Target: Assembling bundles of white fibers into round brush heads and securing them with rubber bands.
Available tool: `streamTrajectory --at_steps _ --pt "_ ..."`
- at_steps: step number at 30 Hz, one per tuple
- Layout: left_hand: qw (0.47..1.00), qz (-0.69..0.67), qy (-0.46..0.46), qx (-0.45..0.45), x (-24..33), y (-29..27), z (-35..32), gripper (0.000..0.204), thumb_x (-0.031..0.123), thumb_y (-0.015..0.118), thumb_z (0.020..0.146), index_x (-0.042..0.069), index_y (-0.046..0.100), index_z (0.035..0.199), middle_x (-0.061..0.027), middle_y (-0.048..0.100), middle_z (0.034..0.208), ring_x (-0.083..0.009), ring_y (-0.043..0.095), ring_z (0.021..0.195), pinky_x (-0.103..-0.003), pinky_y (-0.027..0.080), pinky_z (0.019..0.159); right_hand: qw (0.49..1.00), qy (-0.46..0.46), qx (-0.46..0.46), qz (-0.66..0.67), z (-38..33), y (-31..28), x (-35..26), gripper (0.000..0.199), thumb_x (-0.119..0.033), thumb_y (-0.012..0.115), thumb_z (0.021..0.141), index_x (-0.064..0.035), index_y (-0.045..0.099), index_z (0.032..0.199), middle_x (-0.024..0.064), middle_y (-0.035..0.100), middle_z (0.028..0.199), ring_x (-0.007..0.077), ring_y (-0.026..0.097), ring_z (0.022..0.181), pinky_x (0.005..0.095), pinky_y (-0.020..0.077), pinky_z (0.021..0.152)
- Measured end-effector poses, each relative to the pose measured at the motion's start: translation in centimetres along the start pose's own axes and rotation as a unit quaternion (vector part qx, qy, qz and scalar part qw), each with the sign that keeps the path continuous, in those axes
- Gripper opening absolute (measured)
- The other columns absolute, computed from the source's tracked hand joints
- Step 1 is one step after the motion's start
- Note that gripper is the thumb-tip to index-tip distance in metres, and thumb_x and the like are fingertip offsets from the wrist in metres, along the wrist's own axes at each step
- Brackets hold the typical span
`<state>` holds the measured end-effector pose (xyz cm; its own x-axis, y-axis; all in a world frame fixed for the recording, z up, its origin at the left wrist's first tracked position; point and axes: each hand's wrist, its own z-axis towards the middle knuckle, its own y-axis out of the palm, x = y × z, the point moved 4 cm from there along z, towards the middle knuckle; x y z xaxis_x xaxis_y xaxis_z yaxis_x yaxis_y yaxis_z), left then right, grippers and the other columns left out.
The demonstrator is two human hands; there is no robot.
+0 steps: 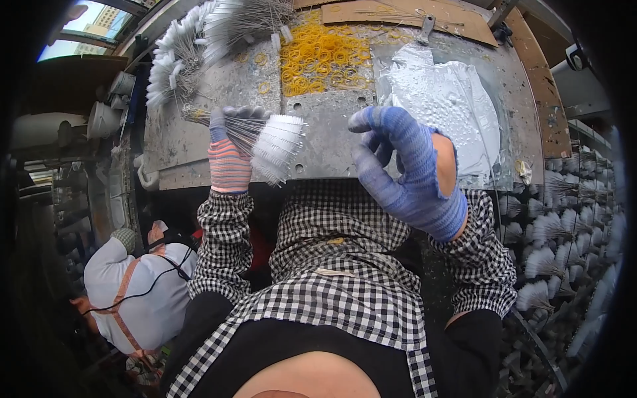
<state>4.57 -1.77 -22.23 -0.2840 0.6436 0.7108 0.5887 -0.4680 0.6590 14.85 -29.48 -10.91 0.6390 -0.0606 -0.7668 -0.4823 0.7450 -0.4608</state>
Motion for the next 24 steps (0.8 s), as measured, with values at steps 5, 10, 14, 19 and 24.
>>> streamTrajectory --at_steps 5,10,14,19,24 --pt "0.98 0.13 0.01 -0.15 -0.8 5.4 2.4 0.042 0.044 0.057 0.102 0.002 0.06 0.102 -0.0122 0.068 0.093 -0.0248 0.068 0.09 -0.04 0.056 0.091 0.985 0.147 -0.08 0.044 1.5 0.3 4.7 0.021 -0.016 0.07 0.09 -0.0043 0.067 0.108 0.0051 0.068 0.077 0.0111 0.064 0.068 0.0266 0.0519 0.064" --pt "0.927 0.284 0.001 -0.244 -3.0 9.5 4.0 0.032 0.034 0.06 0.102 0.002 0.06 0.104 -0.0101 0.066 0.094 -0.023 0.067 0.094 -0.041 0.055 0.095 0.981 0.129 -0.141 0.027 1.4 1.1 6.9 0.024 -0.029 0.071 0.091 -0.0078 0.071 0.102 0.0069 0.074 0.082 0.0163 0.069 0.072 0.0313 0.0553 0.071" --pt "0.902 0.314 0.003 -0.297 -5.0 12.8 4.7 0.034 0.035 0.061 0.102 0.002 0.061 0.106 -0.0087 0.067 0.092 -0.0206 0.068 0.092 -0.036 0.055 0.091 0.969 0.165 -0.179 -0.035 1.5 0.9 8.5 0.039 -0.044 0.072 0.089 -0.0074 0.071 0.101 0.0109 0.076 0.089 0.0225 0.073 0.077 0.0346 0.057 0.075" --pt "0.821 0.426 0.083 -0.37 -7.5 17.4 4.9 0.034 0.036 0.059 0.103 0.002 0.062 0.107 -0.0051 0.068 0.089 -0.0159 0.068 0.086 -0.032 0.054 0.086 0.97 0.166 -0.126 -0.128 1.2 -1.1 10.1 0.056 -0.054 0.078 0.082 -0.0027 0.071 0.101 0.0135 0.074 0.089 0.0266 0.073 0.082 0.0356 0.0569 0.079" --pt "0.859 0.335 0.117 -0.369 -11.6 21.9 4.6 0.029 0.034 0.058 0.104 0.006 0.059 0.1 0.0013 0.057 0.08 -0.0083 0.054 0.076 -0.026 0.046 0.071 0.972 0.185 -0.066 -0.129 0.6 -3.7 11.7 0.06 -0.05 0.081 0.079 0.0006 0.069 0.107 0.0155 0.073 0.09 0.0254 0.072 0.083 0.0364 0.0563 0.08"
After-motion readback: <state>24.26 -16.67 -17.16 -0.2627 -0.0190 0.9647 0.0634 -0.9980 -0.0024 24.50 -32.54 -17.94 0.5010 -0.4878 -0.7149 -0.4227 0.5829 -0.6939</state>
